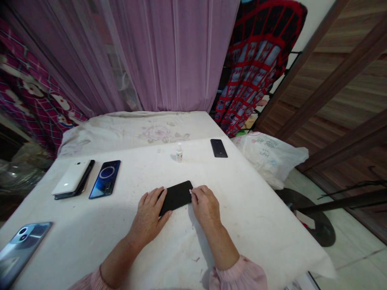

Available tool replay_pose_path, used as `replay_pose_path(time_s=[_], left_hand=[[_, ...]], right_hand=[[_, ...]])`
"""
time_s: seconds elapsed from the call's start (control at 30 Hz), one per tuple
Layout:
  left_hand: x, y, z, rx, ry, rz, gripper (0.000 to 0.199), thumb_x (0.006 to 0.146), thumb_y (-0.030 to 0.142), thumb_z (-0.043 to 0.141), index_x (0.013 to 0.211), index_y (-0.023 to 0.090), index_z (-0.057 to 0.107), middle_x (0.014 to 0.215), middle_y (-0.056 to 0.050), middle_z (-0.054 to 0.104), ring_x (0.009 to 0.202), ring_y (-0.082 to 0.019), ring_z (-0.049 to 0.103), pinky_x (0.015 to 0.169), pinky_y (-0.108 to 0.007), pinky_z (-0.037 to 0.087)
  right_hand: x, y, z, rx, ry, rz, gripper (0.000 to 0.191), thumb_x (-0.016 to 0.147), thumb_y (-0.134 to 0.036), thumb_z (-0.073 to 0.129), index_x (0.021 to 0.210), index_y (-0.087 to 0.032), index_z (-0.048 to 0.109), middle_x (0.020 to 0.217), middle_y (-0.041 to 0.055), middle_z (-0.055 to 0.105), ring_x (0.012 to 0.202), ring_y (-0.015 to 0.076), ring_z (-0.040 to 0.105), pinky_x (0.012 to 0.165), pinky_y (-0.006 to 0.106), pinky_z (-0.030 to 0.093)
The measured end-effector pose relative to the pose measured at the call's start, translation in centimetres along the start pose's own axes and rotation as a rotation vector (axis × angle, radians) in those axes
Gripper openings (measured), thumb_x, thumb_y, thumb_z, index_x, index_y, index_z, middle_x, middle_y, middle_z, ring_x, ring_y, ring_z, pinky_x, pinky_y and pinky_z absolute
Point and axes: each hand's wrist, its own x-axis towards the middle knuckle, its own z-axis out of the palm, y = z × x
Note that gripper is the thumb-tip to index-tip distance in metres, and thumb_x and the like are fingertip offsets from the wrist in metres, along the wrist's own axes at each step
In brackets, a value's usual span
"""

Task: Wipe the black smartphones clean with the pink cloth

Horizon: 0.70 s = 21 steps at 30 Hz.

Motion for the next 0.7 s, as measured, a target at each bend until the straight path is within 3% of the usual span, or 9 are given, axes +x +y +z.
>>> replay_pose_path(time_s=[0.3,0.53,0.7], left_hand=[[0.0,0.0,0.1,0.015,-0.007,0.003,0.055,0.089,0.038,0.051,0.137,0.012,0.043,0.140,-0.016,0.049,0.126,-0.032,0.045,0.106,-0.052,0.031],[0.0,-0.1,0.0,0.008,0.010,0.007,0.055,0.090,0.039,0.050,0.138,0.012,0.042,0.140,-0.016,0.048,0.127,-0.032,0.044,0.107,-0.051,0.031],[0.0,-0.2,0.2,0.002,0.020,0.011,0.055,0.090,0.040,0.049,0.139,0.014,0.042,0.140,-0.015,0.048,0.126,-0.031,0.045,0.107,-0.050,0.031]], right_hand=[[-1.3,-1.1,0.6,0.024,-0.007,-0.105,0.024,0.091,-0.022,0.047,0.087,-0.022,0.071,0.085,0.0036,0.065,0.077,0.0152,0.060,0.072,0.025,0.046],[-1.1,0.6,-0.2,-0.012,0.059,-0.046,0.020,0.088,-0.022,0.051,0.086,-0.022,0.071,0.086,0.0030,0.067,0.079,0.0164,0.062,0.071,0.026,0.047],[-1.6,-0.2,0.2,-0.006,0.050,-0.079,0.021,0.089,-0.022,0.050,0.088,-0.022,0.071,0.086,0.0033,0.066,0.078,0.0158,0.061,0.071,0.025,0.047]])
